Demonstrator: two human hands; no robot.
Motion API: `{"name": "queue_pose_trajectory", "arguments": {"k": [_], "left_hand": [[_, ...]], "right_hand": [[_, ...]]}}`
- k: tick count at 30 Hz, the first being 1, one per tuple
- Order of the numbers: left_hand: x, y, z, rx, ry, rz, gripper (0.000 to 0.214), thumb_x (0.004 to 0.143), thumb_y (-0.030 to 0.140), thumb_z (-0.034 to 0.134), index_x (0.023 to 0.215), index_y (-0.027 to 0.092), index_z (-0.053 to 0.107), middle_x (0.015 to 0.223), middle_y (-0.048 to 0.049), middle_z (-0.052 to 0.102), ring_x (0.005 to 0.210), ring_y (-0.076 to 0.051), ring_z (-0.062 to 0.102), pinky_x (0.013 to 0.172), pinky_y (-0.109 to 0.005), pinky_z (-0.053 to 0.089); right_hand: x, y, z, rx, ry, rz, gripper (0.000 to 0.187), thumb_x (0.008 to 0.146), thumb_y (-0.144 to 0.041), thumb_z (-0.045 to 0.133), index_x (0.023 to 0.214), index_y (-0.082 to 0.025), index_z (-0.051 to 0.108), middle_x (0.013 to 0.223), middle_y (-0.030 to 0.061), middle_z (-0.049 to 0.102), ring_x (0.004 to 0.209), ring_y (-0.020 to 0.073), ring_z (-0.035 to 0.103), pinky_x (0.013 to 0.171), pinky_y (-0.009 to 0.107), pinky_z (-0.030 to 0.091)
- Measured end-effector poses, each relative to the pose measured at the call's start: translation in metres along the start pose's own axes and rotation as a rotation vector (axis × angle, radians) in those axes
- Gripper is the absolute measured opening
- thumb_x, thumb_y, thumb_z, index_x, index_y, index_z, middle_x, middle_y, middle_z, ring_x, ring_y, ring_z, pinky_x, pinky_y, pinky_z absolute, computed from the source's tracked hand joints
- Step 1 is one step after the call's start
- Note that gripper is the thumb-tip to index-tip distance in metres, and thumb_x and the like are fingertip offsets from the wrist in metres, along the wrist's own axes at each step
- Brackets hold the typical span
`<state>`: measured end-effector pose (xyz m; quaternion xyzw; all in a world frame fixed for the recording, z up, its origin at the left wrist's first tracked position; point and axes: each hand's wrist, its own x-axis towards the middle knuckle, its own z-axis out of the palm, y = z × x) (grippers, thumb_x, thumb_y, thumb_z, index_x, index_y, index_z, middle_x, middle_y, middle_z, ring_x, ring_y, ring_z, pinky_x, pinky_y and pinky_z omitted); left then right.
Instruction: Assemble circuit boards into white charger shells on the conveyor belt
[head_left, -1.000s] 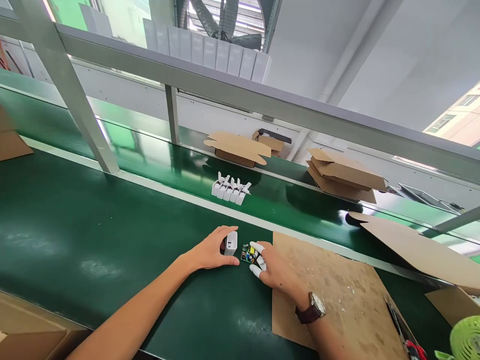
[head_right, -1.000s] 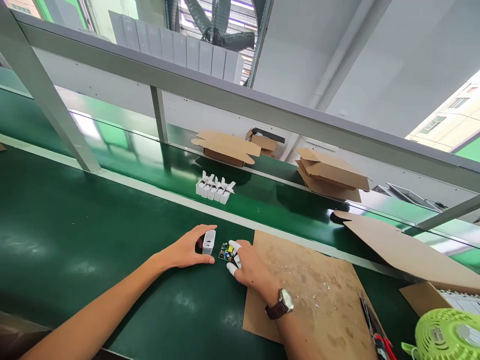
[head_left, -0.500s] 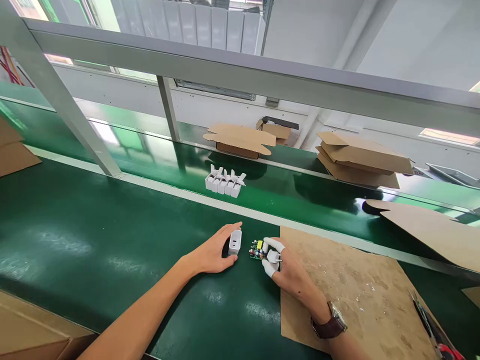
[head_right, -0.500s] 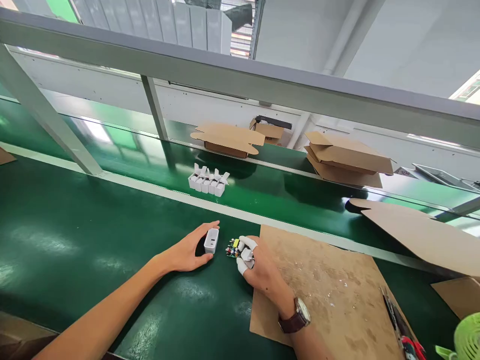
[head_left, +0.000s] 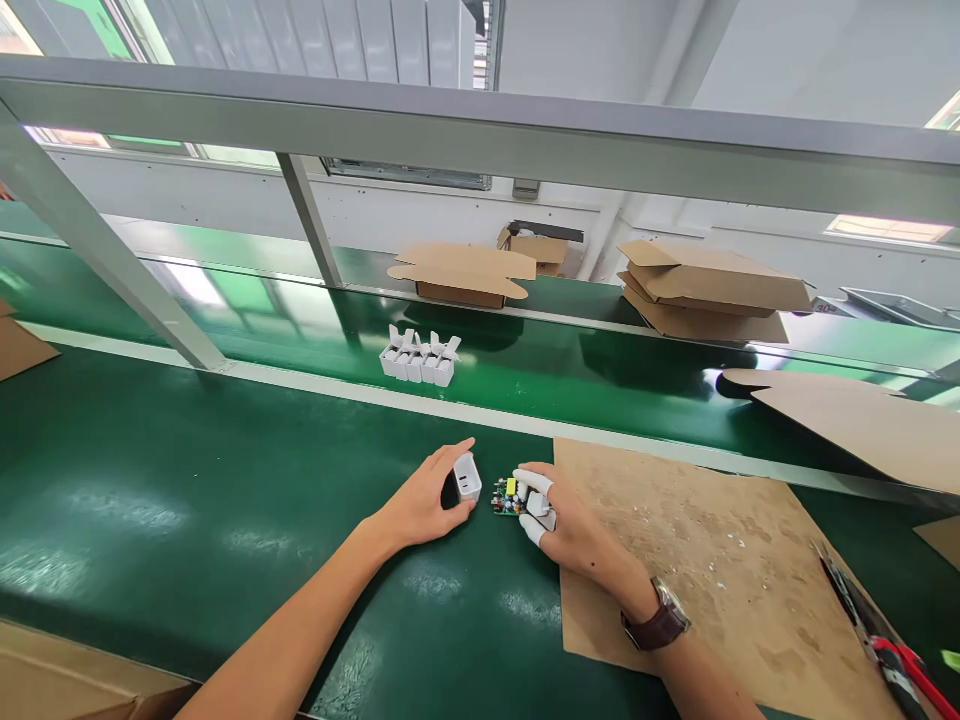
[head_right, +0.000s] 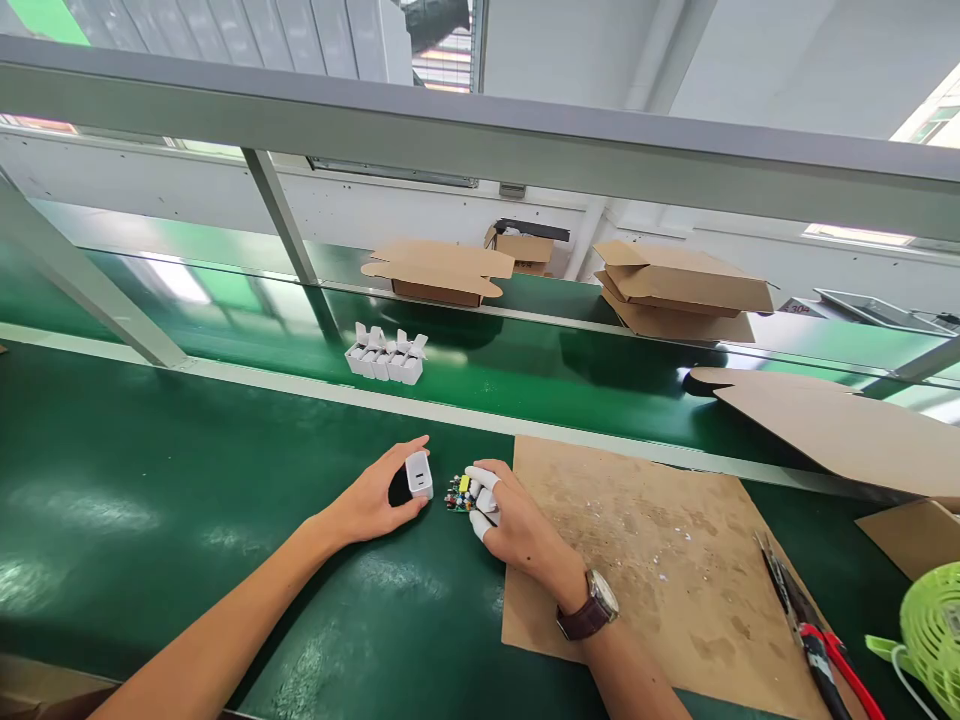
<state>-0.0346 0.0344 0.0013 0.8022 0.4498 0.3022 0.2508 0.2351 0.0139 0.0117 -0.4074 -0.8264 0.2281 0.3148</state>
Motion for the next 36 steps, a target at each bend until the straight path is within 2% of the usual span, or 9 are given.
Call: {"name": "queue_pose_trajectory", "arguments": {"k": [5,8,11,14,16,19,23,28,36], "left_hand": [[0.003,0.002,-0.001,0.056,0.013,-0.092,0.075,0.081,0.034,0.079,0.147,0.026,0.046,0.116,-0.0061,0.064,0.105,-0.025,0.066,0.093,-0.042,0.057],[0.002,0.005,-0.004,-0.031,-0.045,-0.118,0.086,0.075,0.040,0.085,0.150,0.029,0.043,0.124,-0.0061,0.061,0.096,-0.022,0.067,0.086,-0.038,0.058],[0.001,0.009,-0.005,-0.172,-0.120,-0.146,0.095,0.073,0.040,0.086,0.153,0.030,0.038,0.134,-0.0073,0.060,0.084,-0.017,0.065,0.079,-0.035,0.059],[0.002,0.011,-0.005,-0.204,-0.165,-0.218,0.074,0.080,0.039,0.079,0.146,0.026,0.047,0.106,-0.0027,0.069,0.075,-0.016,0.063,0.072,-0.032,0.057],[0.003,0.012,-0.004,-0.166,-0.133,-0.201,0.063,0.081,0.037,0.078,0.139,0.025,0.055,0.096,-0.0016,0.068,0.080,-0.019,0.064,0.075,-0.034,0.058],[0.003,0.011,-0.003,-0.092,0.001,-0.030,0.059,0.079,0.028,0.080,0.134,0.025,0.058,0.118,-0.0067,0.067,0.107,-0.025,0.063,0.094,-0.042,0.057],[0.003,0.007,0.000,-0.030,0.112,0.158,0.064,0.082,0.019,0.076,0.141,0.028,0.052,0.130,-0.0093,0.062,0.122,-0.027,0.057,0.107,-0.049,0.052],[0.001,0.005,0.007,-0.010,0.117,0.208,0.069,0.085,0.017,0.072,0.147,0.030,0.046,0.130,-0.0103,0.057,0.121,-0.026,0.059,0.106,-0.046,0.054],[0.001,0.009,0.011,0.023,0.134,0.260,0.068,0.090,0.021,0.070,0.150,0.029,0.040,0.131,-0.0123,0.056,0.124,-0.028,0.058,0.106,-0.049,0.054]], "right_hand": [[-0.004,0.008,0.001,-0.142,0.003,0.011,0.056,0.088,-0.015,0.059,0.142,-0.024,0.050,0.137,0.0133,0.061,0.123,0.0282,0.064,0.100,0.048,0.059],[-0.004,0.010,0.001,-0.212,0.023,-0.001,0.052,0.086,-0.018,0.064,0.137,-0.022,0.057,0.124,0.0140,0.067,0.117,0.0308,0.067,0.098,0.051,0.059],[-0.002,0.010,0.002,-0.200,0.018,0.026,0.050,0.085,-0.017,0.065,0.134,-0.020,0.060,0.113,0.0125,0.070,0.103,0.0285,0.070,0.089,0.048,0.062],[-0.001,0.007,0.005,-0.153,0.049,0.091,0.048,0.084,-0.017,0.064,0.132,-0.020,0.060,0.107,0.0102,0.070,0.092,0.0254,0.070,0.082,0.043,0.063],[0.000,0.003,0.006,-0.119,0.108,0.117,0.046,0.084,-0.019,0.064,0.131,-0.021,0.059,0.109,0.0099,0.070,0.092,0.0248,0.071,0.082,0.042,0.063],[0.001,-0.006,0.006,-0.063,0.232,0.099,0.045,0.087,-0.023,0.064,0.131,-0.023,0.056,0.119,0.0105,0.068,0.097,0.0244,0.071,0.085,0.043,0.064],[0.001,-0.019,0.003,-0.087,0.326,-0.106,0.051,0.092,-0.021,0.064,0.140,-0.026,0.048,0.126,0.0119,0.064,0.110,0.0268,0.068,0.093,0.047,0.062],[-0.001,-0.026,0.008,-0.283,0.337,-0.321,0.066,0.092,-0.009,0.061,0.152,-0.023,0.038,0.130,0.0165,0.062,0.124,0.0323,0.061,0.101,0.055,0.058],[-0.003,-0.032,0.010,-0.336,0.245,-0.303,0.077,0.092,-0.006,0.056,0.160,-0.023,0.024,0.132,0.0175,0.062,0.125,0.0343,0.061,0.101,0.058,0.059]]}}
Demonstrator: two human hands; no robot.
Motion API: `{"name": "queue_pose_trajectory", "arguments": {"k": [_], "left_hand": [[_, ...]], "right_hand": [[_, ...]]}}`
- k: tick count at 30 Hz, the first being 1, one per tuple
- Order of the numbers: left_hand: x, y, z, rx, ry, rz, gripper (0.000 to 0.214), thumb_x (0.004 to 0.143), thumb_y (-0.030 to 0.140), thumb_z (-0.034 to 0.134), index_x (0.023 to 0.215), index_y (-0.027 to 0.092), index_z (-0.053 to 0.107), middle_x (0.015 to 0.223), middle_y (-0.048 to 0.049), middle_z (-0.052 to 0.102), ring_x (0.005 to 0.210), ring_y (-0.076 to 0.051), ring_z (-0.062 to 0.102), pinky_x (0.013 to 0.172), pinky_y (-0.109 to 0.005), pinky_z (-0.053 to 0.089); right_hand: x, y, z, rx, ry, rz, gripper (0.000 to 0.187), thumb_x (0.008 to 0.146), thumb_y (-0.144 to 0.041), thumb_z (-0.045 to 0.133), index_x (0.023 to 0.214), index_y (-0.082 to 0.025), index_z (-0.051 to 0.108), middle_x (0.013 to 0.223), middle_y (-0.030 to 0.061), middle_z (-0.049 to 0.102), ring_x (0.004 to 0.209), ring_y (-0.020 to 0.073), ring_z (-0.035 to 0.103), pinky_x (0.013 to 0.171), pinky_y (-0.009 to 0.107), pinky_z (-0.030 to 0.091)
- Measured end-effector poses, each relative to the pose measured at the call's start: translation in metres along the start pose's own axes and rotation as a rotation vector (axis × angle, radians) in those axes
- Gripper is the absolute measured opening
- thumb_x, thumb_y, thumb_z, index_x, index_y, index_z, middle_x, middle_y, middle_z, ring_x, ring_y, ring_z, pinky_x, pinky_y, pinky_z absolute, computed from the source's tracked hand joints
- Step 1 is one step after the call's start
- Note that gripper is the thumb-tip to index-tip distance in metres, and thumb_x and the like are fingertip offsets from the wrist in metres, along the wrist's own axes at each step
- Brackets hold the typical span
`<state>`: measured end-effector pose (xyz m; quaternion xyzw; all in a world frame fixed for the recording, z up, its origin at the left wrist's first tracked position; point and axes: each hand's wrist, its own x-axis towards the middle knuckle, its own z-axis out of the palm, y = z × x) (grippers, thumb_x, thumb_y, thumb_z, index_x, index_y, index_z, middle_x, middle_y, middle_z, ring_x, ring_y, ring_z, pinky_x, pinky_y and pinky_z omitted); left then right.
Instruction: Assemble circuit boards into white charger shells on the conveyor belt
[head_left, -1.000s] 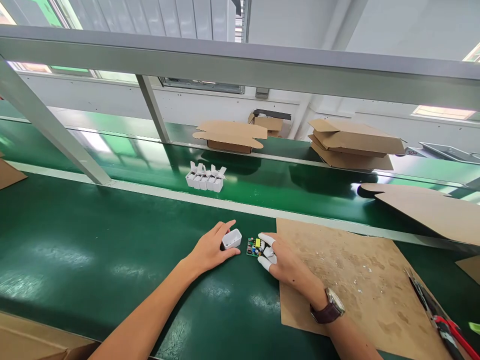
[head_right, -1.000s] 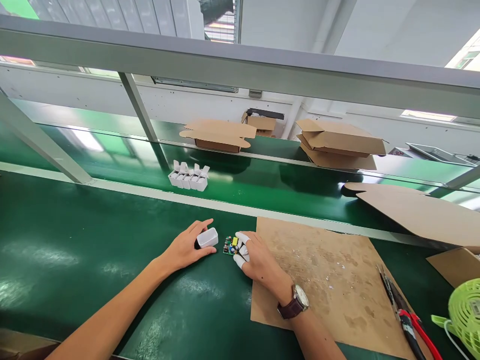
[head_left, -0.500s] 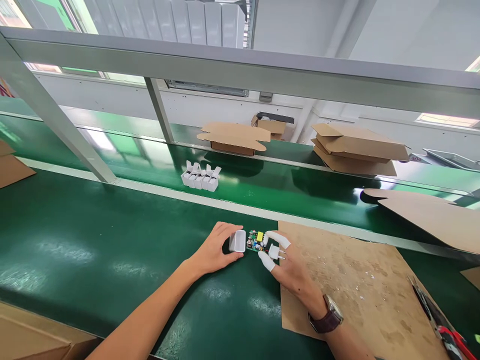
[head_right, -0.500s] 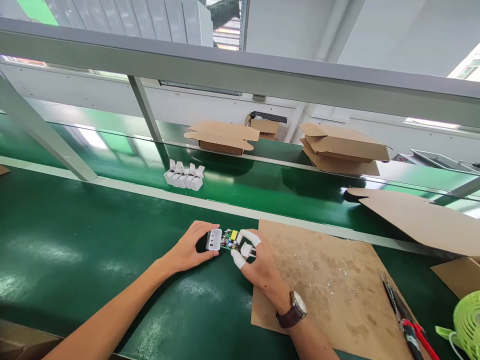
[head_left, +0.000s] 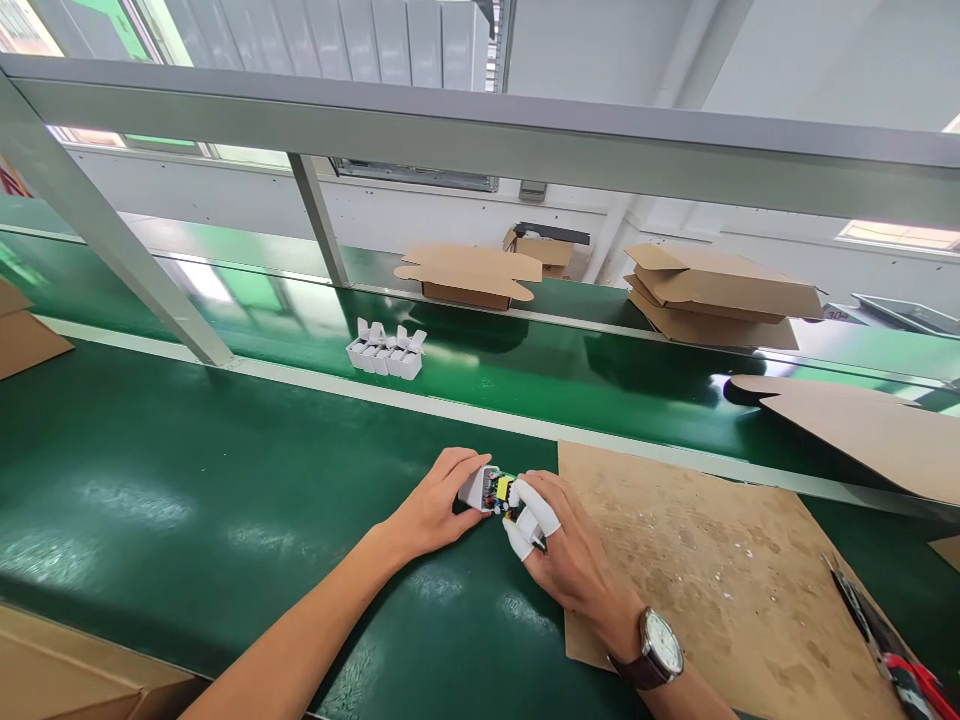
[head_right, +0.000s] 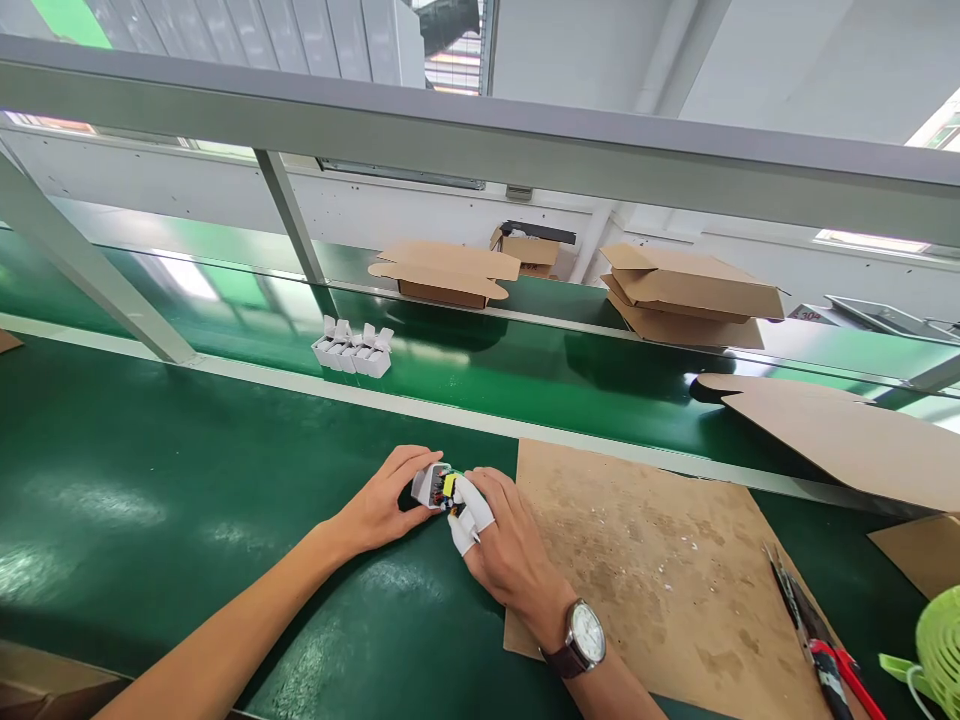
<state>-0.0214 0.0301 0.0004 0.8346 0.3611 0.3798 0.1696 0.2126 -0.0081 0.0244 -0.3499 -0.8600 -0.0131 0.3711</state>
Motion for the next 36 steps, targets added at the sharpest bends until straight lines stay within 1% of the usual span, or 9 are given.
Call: {"name": "queue_pose_trajectory", "arguments": {"k": [5,10,14,19,22,26,31,33,36], "left_hand": [[0.0013,0.0038,0.0004,0.000,-0.014,0.028,0.063,0.091,0.017,0.067,0.147,0.027,0.041,0.129,-0.0128,0.056,0.121,-0.028,0.058,0.105,-0.049,0.055],[0.0015,0.0059,0.0019,0.006,-0.018,0.029,0.061,0.091,0.019,0.067,0.146,0.026,0.042,0.129,-0.0127,0.055,0.121,-0.028,0.057,0.103,-0.048,0.056],[0.0014,0.0056,0.0026,0.018,-0.009,0.035,0.061,0.091,0.019,0.067,0.146,0.026,0.042,0.128,-0.0124,0.056,0.121,-0.028,0.058,0.103,-0.048,0.055],[0.0003,0.0044,0.0021,0.016,-0.035,0.017,0.059,0.092,0.020,0.066,0.145,0.026,0.043,0.129,-0.0124,0.056,0.121,-0.028,0.057,0.104,-0.048,0.055],[-0.0004,0.0036,0.0016,0.015,-0.040,0.006,0.058,0.092,0.021,0.067,0.145,0.026,0.044,0.129,-0.0124,0.056,0.122,-0.028,0.057,0.105,-0.048,0.054],[-0.0006,0.0034,0.0013,0.022,-0.049,-0.001,0.060,0.090,0.021,0.069,0.144,0.027,0.045,0.129,-0.0121,0.057,0.121,-0.028,0.058,0.104,-0.048,0.055],[-0.0001,0.0040,0.0012,0.012,-0.054,0.001,0.060,0.091,0.019,0.067,0.145,0.027,0.044,0.130,-0.0119,0.056,0.121,-0.028,0.058,0.103,-0.047,0.055],[0.0000,0.0041,0.0011,0.010,-0.053,0.008,0.059,0.091,0.019,0.067,0.145,0.027,0.044,0.130,-0.0120,0.056,0.121,-0.028,0.058,0.103,-0.047,0.055],[-0.0002,0.0039,0.0010,0.015,-0.051,0.003,0.060,0.091,0.021,0.069,0.145,0.027,0.045,0.130,-0.0120,0.057,0.122,-0.028,0.058,0.104,-0.048,0.055]], "right_hand": [[0.0017,-0.0014,-0.0031,-0.031,-0.022,-0.010,0.076,0.094,-0.007,0.053,0.162,-0.021,0.020,0.131,0.0185,0.062,0.124,0.0345,0.061,0.100,0.057,0.060],[0.0005,-0.0035,-0.0034,-0.063,-0.047,-0.002,0.077,0.090,-0.003,0.048,0.161,-0.015,0.020,0.130,0.0205,0.061,0.124,0.0361,0.059,0.097,0.057,0.060],[-0.0001,-0.0047,-0.0029,-0.062,-0.037,0.003,0.075,0.091,-0.004,0.049,0.159,-0.016,0.022,0.130,0.0200,0.060,0.124,0.0356,0.059,0.097,0.057,0.060],[0.0010,-0.0028,-0.0027,-0.031,-0.012,0.002,0.072,0.092,-0.006,0.052,0.157,-0.020,0.026,0.130,0.0190,0.060,0.125,0.0350,0.059,0.096,0.058,0.060],[0.0011,-0.0021,-0.0029,-0.042,-0.011,-0.008,0.074,0.089,-0.003,0.052,0.157,-0.018,0.026,0.131,0.0197,0.060,0.125,0.0355,0.059,0.097,0.058,0.060],[0.0002,-0.0033,-0.0038,-0.052,-0.037,-0.001,0.078,0.087,-0.002,0.049,0.159,-0.018,0.022,0.132,0.0197,0.060,0.125,0.0358,0.059,0.098,0.058,0.059],[0.0000,-0.0041,-0.0053,-0.064,-0.059,0.005,0.078,0.087,-0.002,0.047,0.159,-0.018,0.021,0.130,0.0193,0.060,0.126,0.0361,0.058,0.099,0.058,0.059],[0.0003,-0.0041,-0.0059,-0.071,-0.056,-0.009,0.077,0.086,-0.001,0.047,0.158,-0.016,0.021,0.131,0.0205,0.059,0.126,0.0366,0.057,0.099,0.058,0.059],[-0.0002,-0.0036,-0.0059,-0.064,-0.054,-0.015,0.073,0.086,-0.001,0.047,0.155,-0.016,0.028,0.133,0.0207,0.058,0.128,0.0368,0.057,0.099,0.059,0.059]]}}
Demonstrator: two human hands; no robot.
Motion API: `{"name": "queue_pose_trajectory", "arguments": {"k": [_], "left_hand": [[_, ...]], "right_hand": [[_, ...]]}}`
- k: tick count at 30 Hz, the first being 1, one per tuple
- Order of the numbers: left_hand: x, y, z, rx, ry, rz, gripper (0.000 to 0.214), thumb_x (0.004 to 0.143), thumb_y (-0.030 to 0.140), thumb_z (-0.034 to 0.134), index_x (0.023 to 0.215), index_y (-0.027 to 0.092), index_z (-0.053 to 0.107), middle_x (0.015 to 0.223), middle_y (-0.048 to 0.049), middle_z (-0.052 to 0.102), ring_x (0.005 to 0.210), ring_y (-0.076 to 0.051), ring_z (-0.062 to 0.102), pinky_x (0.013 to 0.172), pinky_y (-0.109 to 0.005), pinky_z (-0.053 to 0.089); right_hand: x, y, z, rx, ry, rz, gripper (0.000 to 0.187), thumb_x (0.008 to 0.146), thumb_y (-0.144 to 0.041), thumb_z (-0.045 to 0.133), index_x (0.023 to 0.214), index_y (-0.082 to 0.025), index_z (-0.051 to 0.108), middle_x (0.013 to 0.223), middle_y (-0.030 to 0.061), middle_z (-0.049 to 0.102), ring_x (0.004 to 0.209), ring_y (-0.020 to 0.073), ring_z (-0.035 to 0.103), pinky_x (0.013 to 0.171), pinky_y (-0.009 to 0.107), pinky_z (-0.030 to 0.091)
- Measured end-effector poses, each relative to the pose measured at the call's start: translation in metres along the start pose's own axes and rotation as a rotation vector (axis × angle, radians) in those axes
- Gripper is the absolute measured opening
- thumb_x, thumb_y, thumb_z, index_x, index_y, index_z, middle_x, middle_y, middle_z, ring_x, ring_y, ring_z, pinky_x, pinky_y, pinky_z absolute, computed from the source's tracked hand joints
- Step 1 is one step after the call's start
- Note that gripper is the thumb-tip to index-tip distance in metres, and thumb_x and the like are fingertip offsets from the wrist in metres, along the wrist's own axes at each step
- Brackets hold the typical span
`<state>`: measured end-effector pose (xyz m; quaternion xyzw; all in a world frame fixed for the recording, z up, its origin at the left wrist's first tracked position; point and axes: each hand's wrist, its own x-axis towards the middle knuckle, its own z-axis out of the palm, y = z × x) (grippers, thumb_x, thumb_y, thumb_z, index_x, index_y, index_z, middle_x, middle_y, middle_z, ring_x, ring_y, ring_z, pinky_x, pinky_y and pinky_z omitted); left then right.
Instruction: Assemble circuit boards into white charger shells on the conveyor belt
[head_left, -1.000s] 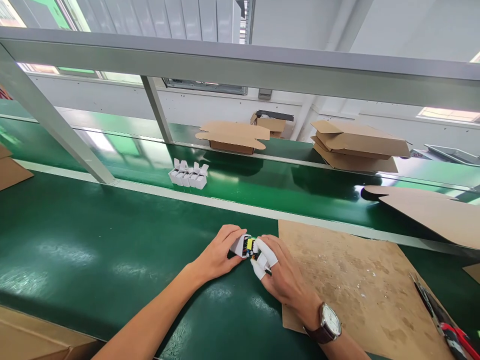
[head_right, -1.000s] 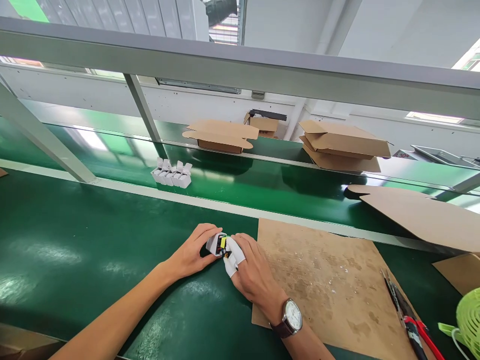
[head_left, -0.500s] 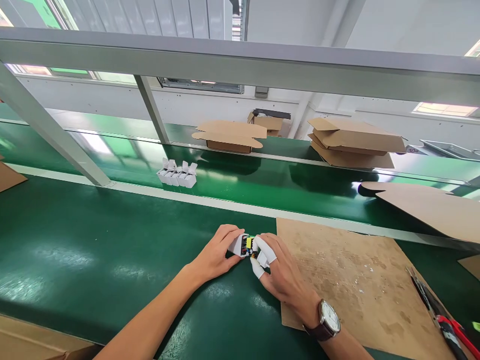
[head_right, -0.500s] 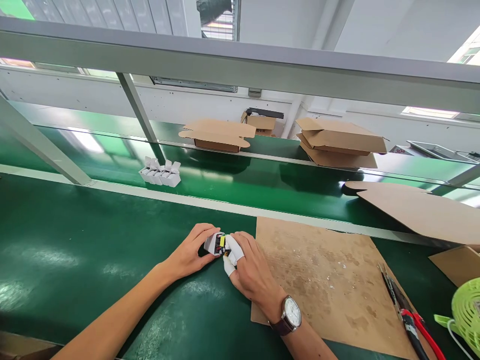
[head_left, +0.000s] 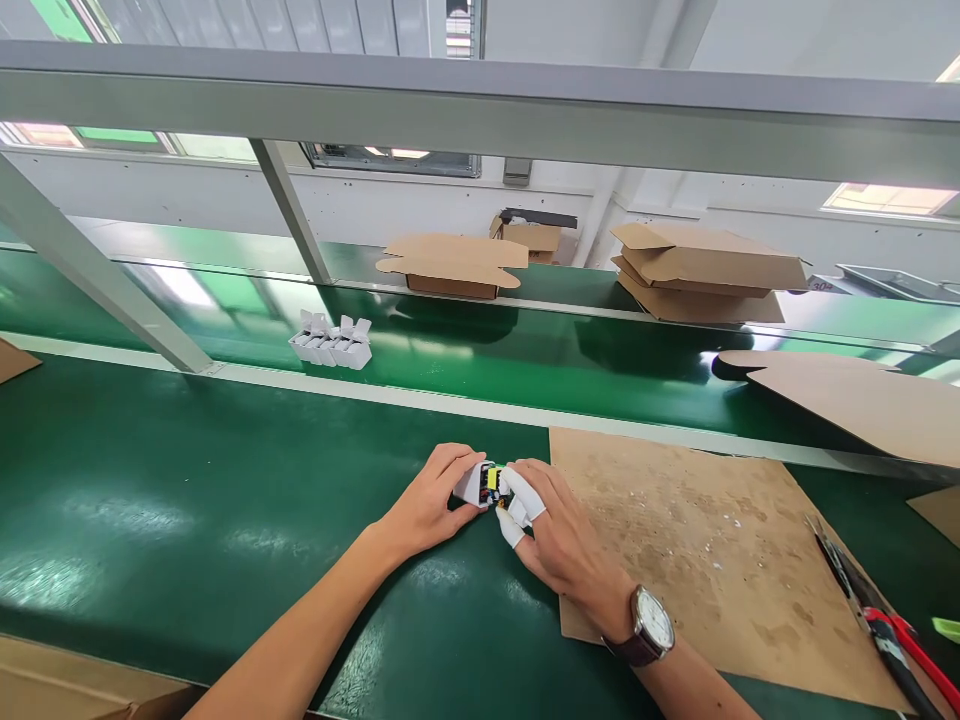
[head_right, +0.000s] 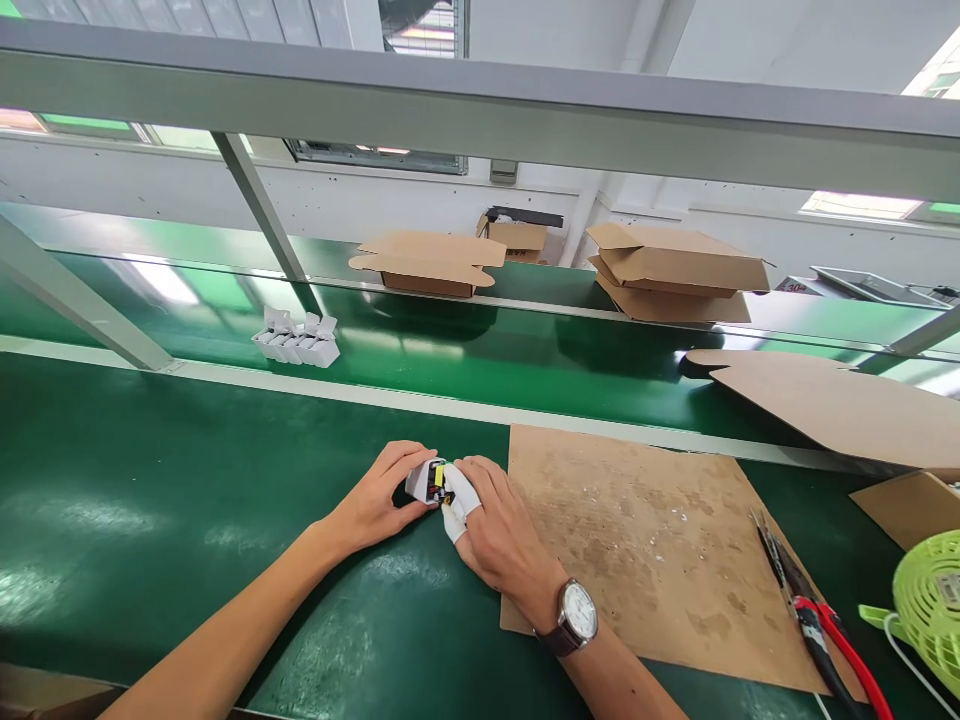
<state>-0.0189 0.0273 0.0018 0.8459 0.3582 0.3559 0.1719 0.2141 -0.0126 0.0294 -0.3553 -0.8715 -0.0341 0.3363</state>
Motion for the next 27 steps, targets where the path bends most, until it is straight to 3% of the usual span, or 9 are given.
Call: {"name": "queue_pose_trajectory", "arguments": {"k": [8,21,27], "left_hand": [[0.0001,0.0006,-0.0003,0.014,-0.012,-0.014,0.061,0.090,0.022,0.071,0.145,0.028,0.044,0.130,-0.0121,0.057,0.121,-0.028,0.059,0.104,-0.049,0.054],[0.0001,0.0045,0.0039,-0.056,-0.030,-0.010,0.065,0.087,0.016,0.071,0.145,0.029,0.045,0.130,-0.0109,0.055,0.122,-0.027,0.059,0.104,-0.045,0.055],[-0.0009,0.0076,0.0003,-0.145,-0.175,-0.092,0.056,0.087,0.019,0.070,0.140,0.025,0.050,0.129,-0.0114,0.057,0.116,-0.025,0.063,0.101,-0.042,0.057]], "right_hand": [[-0.0049,0.0017,0.0019,0.032,-0.015,0.012,0.064,0.082,0.000,0.050,0.144,-0.016,0.048,0.138,0.0195,0.058,0.133,0.0362,0.054,0.104,0.058,0.057],[-0.0036,0.0004,0.0066,0.079,-0.038,0.054,0.069,0.086,-0.001,0.049,0.152,-0.018,0.037,0.134,0.0186,0.061,0.128,0.0349,0.058,0.101,0.056,0.058],[0.0018,-0.0026,0.0030,0.317,-0.005,0.229,0.049,0.096,-0.028,0.066,0.142,-0.026,0.049,0.121,0.0122,0.068,0.109,0.0277,0.068,0.090,0.045,0.063]]}}
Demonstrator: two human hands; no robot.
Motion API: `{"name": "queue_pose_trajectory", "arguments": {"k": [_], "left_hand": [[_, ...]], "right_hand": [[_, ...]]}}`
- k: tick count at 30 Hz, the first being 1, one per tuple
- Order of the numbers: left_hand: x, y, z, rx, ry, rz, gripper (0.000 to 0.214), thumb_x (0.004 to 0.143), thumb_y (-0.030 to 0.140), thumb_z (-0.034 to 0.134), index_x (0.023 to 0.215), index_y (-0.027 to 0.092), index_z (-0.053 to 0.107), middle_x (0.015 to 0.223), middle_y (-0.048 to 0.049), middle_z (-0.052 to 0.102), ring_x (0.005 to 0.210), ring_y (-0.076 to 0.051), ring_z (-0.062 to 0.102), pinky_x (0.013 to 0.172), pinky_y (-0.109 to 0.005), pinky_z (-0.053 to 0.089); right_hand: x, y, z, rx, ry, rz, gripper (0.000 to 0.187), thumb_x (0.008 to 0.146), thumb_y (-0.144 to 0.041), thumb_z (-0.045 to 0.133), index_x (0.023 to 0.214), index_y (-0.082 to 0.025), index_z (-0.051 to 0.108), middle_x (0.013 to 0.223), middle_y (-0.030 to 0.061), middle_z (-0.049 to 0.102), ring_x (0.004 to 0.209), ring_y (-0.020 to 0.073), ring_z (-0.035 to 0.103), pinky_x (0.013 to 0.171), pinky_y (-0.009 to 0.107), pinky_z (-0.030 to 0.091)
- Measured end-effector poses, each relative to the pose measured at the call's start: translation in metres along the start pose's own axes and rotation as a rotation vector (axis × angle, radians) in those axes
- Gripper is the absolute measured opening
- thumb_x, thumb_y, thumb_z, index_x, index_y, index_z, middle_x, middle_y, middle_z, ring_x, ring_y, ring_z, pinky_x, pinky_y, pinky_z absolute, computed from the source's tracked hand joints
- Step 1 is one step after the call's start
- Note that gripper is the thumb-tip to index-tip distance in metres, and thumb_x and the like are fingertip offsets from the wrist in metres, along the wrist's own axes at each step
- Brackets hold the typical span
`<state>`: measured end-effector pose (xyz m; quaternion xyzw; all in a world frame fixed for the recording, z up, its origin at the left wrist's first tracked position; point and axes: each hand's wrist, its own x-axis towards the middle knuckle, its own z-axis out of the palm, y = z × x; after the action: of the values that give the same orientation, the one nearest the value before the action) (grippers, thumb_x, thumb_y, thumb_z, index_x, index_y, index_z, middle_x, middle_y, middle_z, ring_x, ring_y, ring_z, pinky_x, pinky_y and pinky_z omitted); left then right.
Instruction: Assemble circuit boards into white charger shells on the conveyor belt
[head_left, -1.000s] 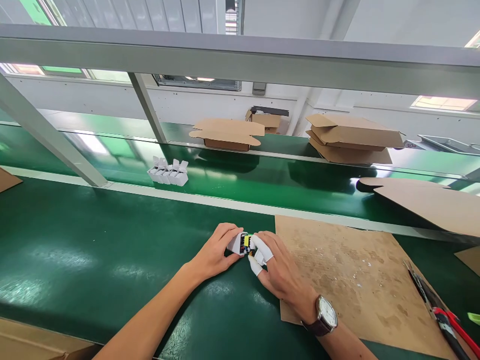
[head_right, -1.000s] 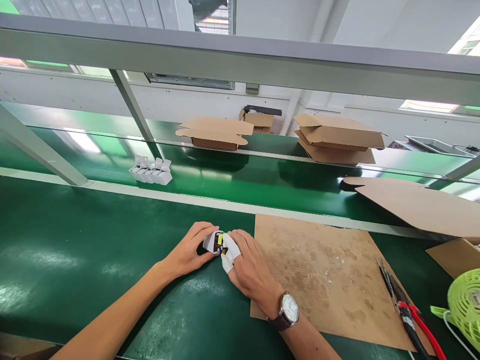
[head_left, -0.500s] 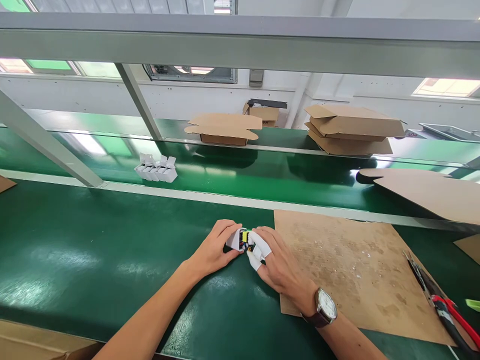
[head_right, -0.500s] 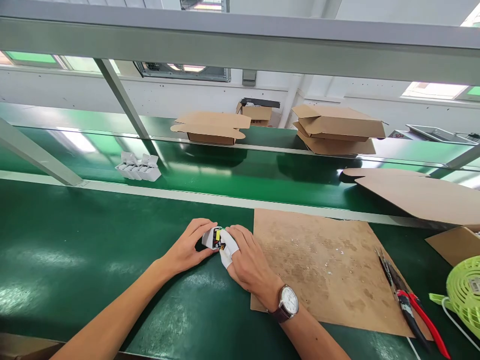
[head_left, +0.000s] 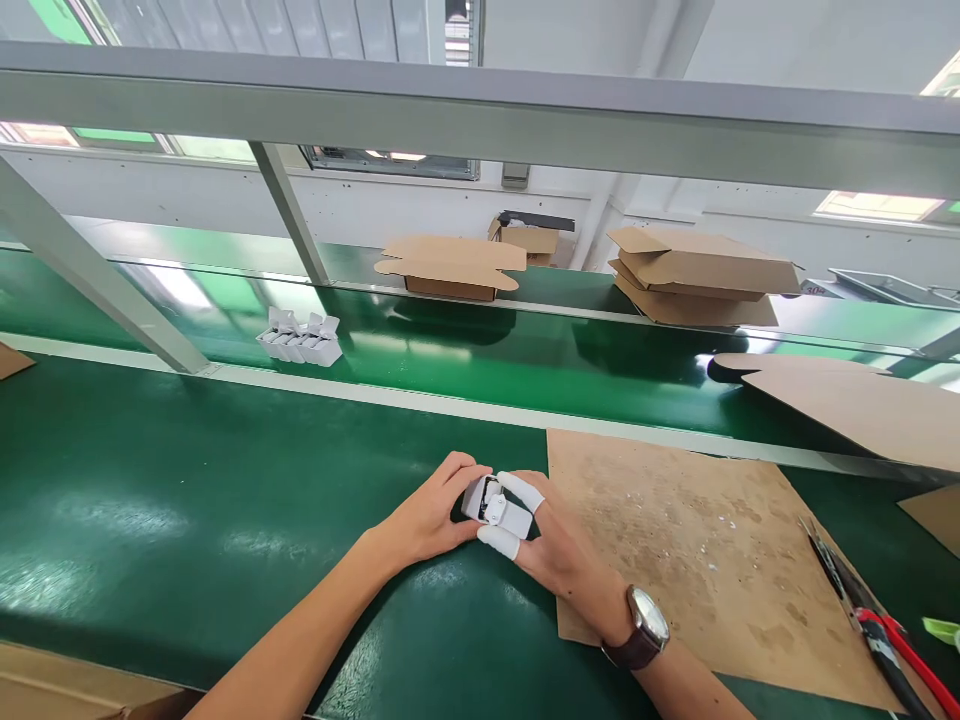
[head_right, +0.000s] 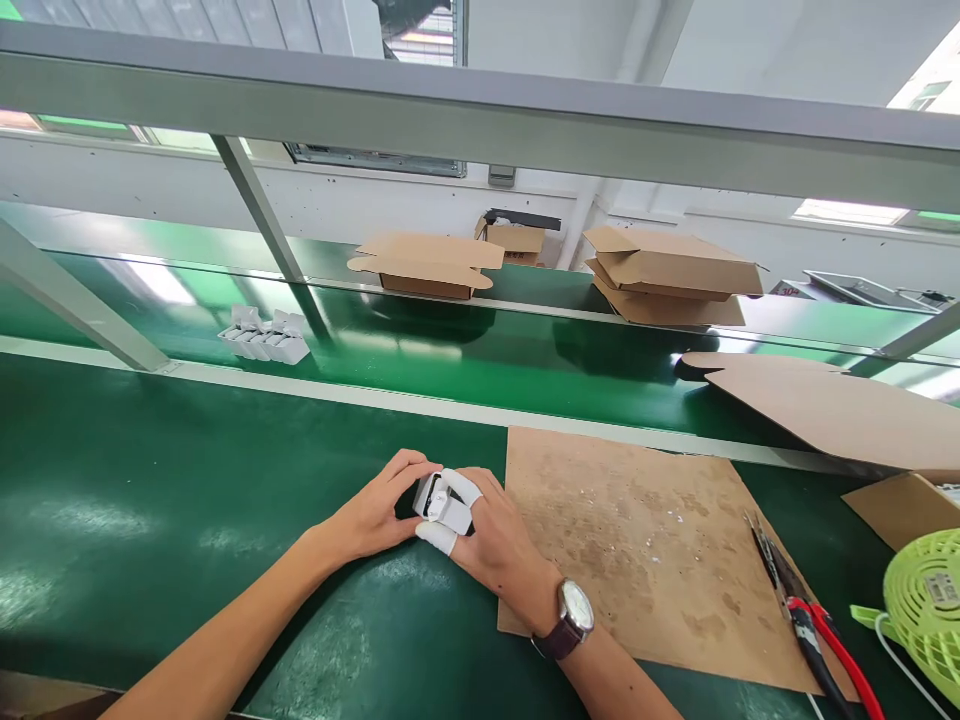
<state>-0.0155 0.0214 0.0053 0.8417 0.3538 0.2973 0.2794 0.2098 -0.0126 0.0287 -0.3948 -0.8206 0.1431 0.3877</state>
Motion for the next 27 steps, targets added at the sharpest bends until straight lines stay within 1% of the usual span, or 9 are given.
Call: {"name": "queue_pose_trajectory", "arguments": {"k": [4,7,9,13,15,18,20,22,27], "left_hand": [[-0.001,0.003,-0.003,-0.027,-0.061,-0.015,0.052,0.094,0.022,0.062,0.144,0.024,0.047,0.140,-0.0124,0.061,0.128,-0.028,0.060,0.112,-0.048,0.050],[-0.001,0.005,-0.005,-0.102,-0.062,-0.112,0.053,0.096,0.020,0.054,0.149,0.021,0.043,0.146,-0.0131,0.059,0.131,-0.028,0.060,0.113,-0.047,0.049],[-0.001,0.006,-0.006,-0.184,-0.046,-0.150,0.060,0.097,0.021,0.052,0.155,0.021,0.035,0.150,-0.0130,0.057,0.132,-0.027,0.060,0.114,-0.046,0.048],[-0.001,0.007,-0.006,-0.293,-0.037,-0.172,0.066,0.104,0.030,0.047,0.162,0.025,0.017,0.159,-0.0121,0.048,0.143,-0.025,0.051,0.121,-0.047,0.041],[-0.002,0.006,-0.005,-0.320,-0.037,-0.180,0.074,0.104,0.035,0.048,0.164,0.026,0.007,0.163,-0.0123,0.042,0.149,-0.025,0.044,0.123,-0.049,0.036],[-0.002,0.006,-0.004,-0.314,0.015,-0.178,0.095,0.097,0.043,0.062,0.164,0.027,-0.003,0.166,-0.0140,0.035,0.152,-0.028,0.038,0.124,-0.053,0.034],[-0.002,0.005,-0.003,-0.301,0.066,-0.148,0.105,0.092,0.045,0.071,0.164,0.028,-0.003,0.165,-0.0154,0.036,0.151,-0.031,0.040,0.123,-0.054,0.036],[-0.003,0.005,-0.002,-0.292,0.109,-0.114,0.109,0.087,0.044,0.076,0.164,0.029,0.001,0.162,-0.0160,0.040,0.148,-0.032,0.044,0.121,-0.054,0.038],[-0.001,0.004,0.003,-0.224,0.185,-0.156,0.085,0.089,0.034,0.072,0.159,0.028,0.023,0.136,-0.0102,0.064,0.123,-0.026,0.064,0.111,-0.048,0.050]], "right_hand": [[0.003,0.009,-0.004,0.114,0.024,0.085,0.028,0.104,-0.025,0.050,0.129,-0.028,0.062,0.112,0.0074,0.070,0.099,0.0220,0.070,0.086,0.039,0.063],[0.003,0.019,0.001,0.114,0.050,0.046,0.029,0.101,-0.021,0.054,0.127,-0.027,0.065,0.125,0.0091,0.066,0.111,0.0236,0.068,0.095,0.041,0.061],[0.002,0.023,0.007,0.115,0.001,-0.001,0.036,0.098,-0.021,0.059,0.133,-0.028,0.062,0.135,0.0101,0.062,0.122,0.0253,0.065,0.103,0.043,0.058],[-0.002,0.024,0.016,0.099,-0.077,-0.027,0.045,0.099,-0.017,0.057,0.141,-0.032,0.056,0.129,0.0097,0.065,0.115,0.0241,0.069,0.098,0.041,0.061],[-0.003,0.021,0.017,0.065,-0.042,-0.037,0.045,0.099,-0.015,0.056,0.141,-0.031,0.056,0.125,0.0102,0.067,0.109,0.0245,0.071,0.093,0.040,0.064],[-0.002,0.017,0.012,0.023,0.038,-0.068,0.045,0.098,-0.015,0.057,0.140,-0.031,0.058,0.122,0.0102,0.067,0.105,0.0242,0.072,0.090,0.039,0.065],[0.000,0.016,0.008,0.007,0.111,-0.075,0.044,0.097,-0.014,0.059,0.137,-0.032,0.059,0.122,0.0096,0.066,0.104,0.0234,0.072,0.090,0.039,0.065],[0.000,0.017,0.007,0.021,0.110,-0.072,0.040,0.096,-0.014,0.059,0.132,-0.031,0.062,0.117,0.0085,0.067,0.099,0.0220,0.072,0.085,0.037,0.065],[-0.006,0.025,0.016,-0.034,-0.092,-0.017,0.036,0.095,-0.011,0.054,0.125,-0.027,0.066,0.108,0.0093,0.065,0.087,0.0227,0.070,0.071,0.036,0.064]]}}
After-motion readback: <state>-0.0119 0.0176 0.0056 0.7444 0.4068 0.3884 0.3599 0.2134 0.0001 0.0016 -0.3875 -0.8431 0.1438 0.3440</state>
